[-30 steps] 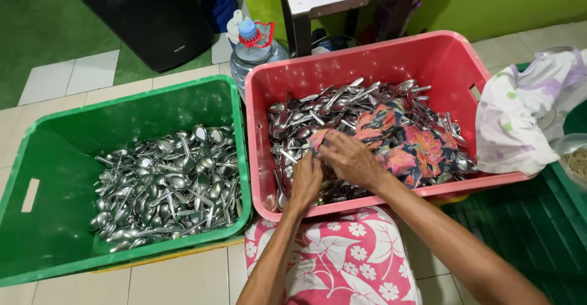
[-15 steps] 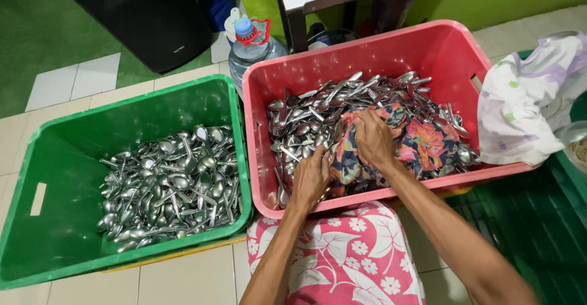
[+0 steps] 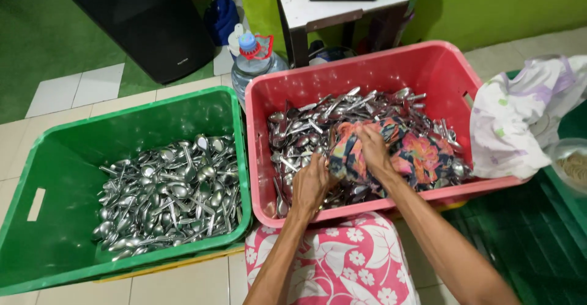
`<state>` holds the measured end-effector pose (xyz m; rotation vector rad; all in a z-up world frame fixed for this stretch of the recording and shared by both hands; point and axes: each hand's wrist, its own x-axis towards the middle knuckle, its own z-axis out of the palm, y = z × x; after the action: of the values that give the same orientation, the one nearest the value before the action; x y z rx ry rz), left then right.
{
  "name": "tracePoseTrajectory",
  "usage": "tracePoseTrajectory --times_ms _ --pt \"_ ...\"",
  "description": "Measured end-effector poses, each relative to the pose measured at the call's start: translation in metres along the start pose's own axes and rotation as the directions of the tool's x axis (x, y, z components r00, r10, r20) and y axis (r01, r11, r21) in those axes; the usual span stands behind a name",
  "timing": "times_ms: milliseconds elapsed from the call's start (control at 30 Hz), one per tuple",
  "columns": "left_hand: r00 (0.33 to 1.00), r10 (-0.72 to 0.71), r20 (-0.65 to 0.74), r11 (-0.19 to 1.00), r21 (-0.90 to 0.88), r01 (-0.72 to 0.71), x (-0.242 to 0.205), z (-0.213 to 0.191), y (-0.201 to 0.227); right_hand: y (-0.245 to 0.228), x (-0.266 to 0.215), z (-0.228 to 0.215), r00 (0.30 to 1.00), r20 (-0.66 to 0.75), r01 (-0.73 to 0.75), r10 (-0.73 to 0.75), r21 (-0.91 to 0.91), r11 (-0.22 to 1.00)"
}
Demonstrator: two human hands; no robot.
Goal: Wiping and sorting metal spoons from a pink bin into a green bin.
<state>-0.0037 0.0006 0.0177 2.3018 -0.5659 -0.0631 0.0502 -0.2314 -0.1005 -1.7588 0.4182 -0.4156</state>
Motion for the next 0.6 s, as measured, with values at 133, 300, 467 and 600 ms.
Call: tracePoseTrajectory --times_ms 133,300,467,600 --pt "0.999 0.032 -0.004 0.999 0.019 -0.032 -0.001 -0.008 0.007 -0.086 -0.051 -0.003 0.985 0.154 0.085 -0.071 -0.084 0.993" --pt "0.998 0.002 0.066 0.997 -0.075 0.003 0.001 -0.001 0.001 -0.061 -0.032 -0.002 0.984 0.154 0.110 -0.086 -0.150 0.983" --pt "0.991 -0.128 0.033 0.974 -0.186 0.132 0.003 0.000 0.002 -0.107 -0.062 -0.010 0.996 0.022 0.088 -0.087 -0.446 0.891" --pt "0.987 -0.157 -0.016 0.954 -0.262 0.148 0.006 0.002 -0.007 -0.104 -0.059 0.007 0.796 0.005 0.494 -0.605 -0.581 0.646"
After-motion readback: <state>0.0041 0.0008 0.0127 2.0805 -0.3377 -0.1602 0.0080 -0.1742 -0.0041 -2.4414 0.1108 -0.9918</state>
